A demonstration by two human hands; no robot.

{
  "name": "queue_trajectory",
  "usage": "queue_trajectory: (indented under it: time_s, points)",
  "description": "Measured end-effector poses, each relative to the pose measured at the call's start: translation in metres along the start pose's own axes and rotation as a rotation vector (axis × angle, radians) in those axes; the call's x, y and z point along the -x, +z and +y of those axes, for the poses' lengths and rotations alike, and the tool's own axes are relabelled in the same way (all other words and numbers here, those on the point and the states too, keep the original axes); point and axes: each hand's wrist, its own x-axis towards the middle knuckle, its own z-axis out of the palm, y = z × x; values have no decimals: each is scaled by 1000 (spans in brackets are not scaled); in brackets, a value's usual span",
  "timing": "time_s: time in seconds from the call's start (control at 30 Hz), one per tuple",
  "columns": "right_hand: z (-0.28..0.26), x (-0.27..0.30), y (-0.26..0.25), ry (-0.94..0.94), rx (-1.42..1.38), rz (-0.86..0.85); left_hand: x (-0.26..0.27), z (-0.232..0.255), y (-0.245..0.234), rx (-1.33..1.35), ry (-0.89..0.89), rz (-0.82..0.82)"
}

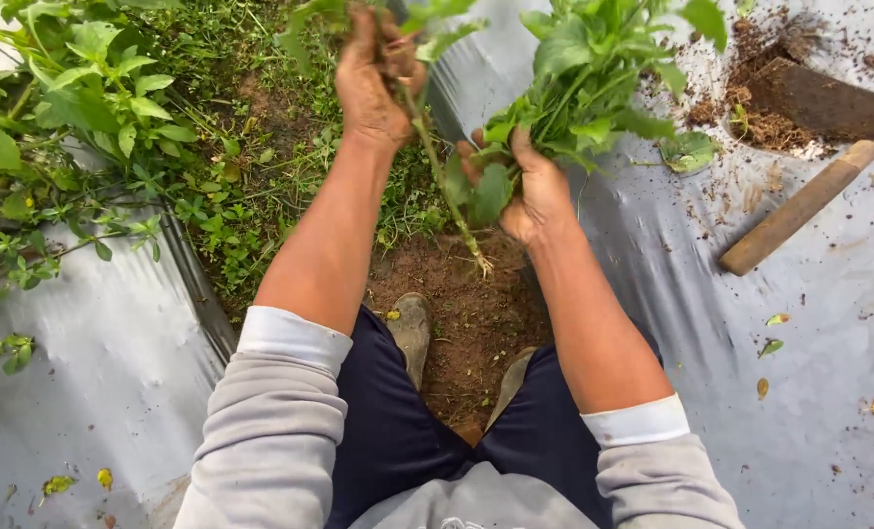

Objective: Weeding a vegetable garden by pulling plants from mulch holes and using a hand hoe to clear the soil path.

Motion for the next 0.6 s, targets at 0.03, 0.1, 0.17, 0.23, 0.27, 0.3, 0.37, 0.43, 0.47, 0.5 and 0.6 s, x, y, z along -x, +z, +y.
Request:
queue_trajectory:
  time_s: [0.03, 0.1, 0.17, 0.23, 0.27, 0.3, 0.37, 0.43, 0.47, 0.5, 0.6]
  points:
    - [2, 0, 2, 1, -6, 6, 11, -8, 12, -3, -7, 3]
    - [0, -2, 9, -37, 204, 73, 27, -26, 41, 53, -345, -156]
    - [-9, -11, 3, -79, 79, -45, 28, -56, 28, 3, -363, -181]
    - [-14, -10, -2, -121, -45, -164, 29, -74, 27, -46, -382, -205]
    - [-16, -7, -1, -200, -114, -153, 29, -76, 32, -216, -346, -73]
    - [-17, -4, 0, -276, -181, -144, 30, -77, 37, -384, -302, 63]
    - [-12, -7, -16, -276, -169, -172, 22, -77, 39, -421, -220, 161]
    - [-9, -3, -28, -270, -156, -204, 5, -59, 33, -456, -133, 262]
    - [-8, 4, -32, -227, -97, -149, -7, -42, 26, -438, -6, 371]
    - [-7, 14, -39, -184, -36, -87, -16, -29, 18, -414, 115, 482]
    - [-22, 24, -18, -385, 207, -82, -3, -21, -2, -564, 15, 353]
